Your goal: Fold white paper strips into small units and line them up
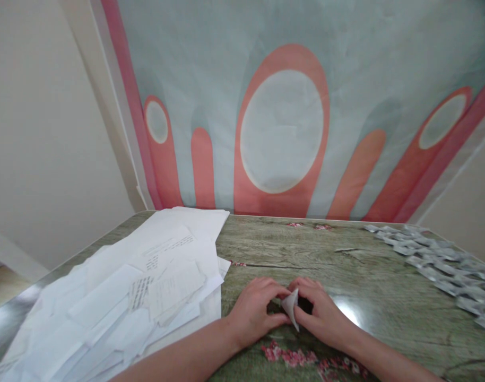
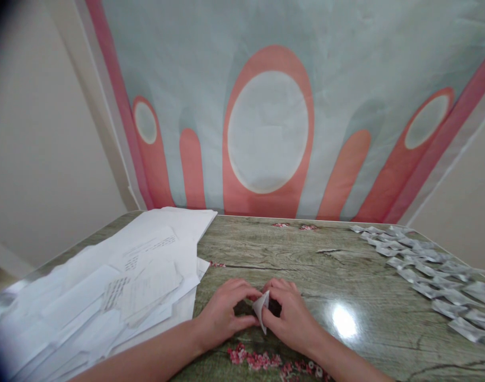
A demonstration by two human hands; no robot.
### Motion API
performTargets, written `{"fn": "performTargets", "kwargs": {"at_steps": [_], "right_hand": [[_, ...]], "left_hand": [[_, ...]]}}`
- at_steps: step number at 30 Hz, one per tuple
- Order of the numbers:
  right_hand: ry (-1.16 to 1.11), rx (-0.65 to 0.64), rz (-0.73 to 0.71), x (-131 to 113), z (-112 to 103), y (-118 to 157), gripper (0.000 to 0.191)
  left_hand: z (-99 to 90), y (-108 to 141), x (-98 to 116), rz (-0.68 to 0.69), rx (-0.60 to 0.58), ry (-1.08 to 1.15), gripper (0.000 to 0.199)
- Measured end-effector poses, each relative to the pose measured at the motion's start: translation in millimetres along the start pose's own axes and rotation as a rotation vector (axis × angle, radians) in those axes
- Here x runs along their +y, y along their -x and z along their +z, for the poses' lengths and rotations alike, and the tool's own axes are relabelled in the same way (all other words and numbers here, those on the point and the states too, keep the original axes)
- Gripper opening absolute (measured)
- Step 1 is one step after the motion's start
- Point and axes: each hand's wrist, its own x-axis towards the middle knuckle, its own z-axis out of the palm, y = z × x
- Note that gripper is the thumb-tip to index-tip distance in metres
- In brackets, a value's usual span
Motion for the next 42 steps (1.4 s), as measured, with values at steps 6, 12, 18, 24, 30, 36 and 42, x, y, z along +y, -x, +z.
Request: {"fn": "performTargets", "kwargs": {"at_steps": [6, 12, 18, 24, 30, 36, 42], "right_hand": [[0.012, 0.012, -0.004, 1, 2, -1, 0.005], [-0.011, 0.069, 0.011, 5, 4, -1, 0.009], [0.144, 0.14, 0.012, 7, 9, -3, 0.011], [0.214, 0.146, -0.022, 7, 13, -4, 0.01], [0.108, 0.068, -0.133, 12, 5, -1, 0.005], [0.131, -0.004, -0.179, 8, -5, 3, 0.016], [0.21, 0.016, -0.179, 11, -2, 4, 0.023]], "left_hand": [[0.0, 0, 0, 0.005, -0.003, 0.006, 0.028], [-1.5, 1, 2, -0.005, 0.007, 0.021, 0.04], [-2.2, 0, 9, -0.016, 0.07, 0.056, 0.042], [0.2, -1, 9, -0.049, 0.055, 0.008, 0.021], [-0.5, 0, 7, -0.037, 0.074, 0.003, 0.016], [-0.3, 0, 5, -0.04, 0.057, -0.01, 0.018], [-0.6, 0, 6, -0.039, 0.05, -0.018, 0.02]]}}
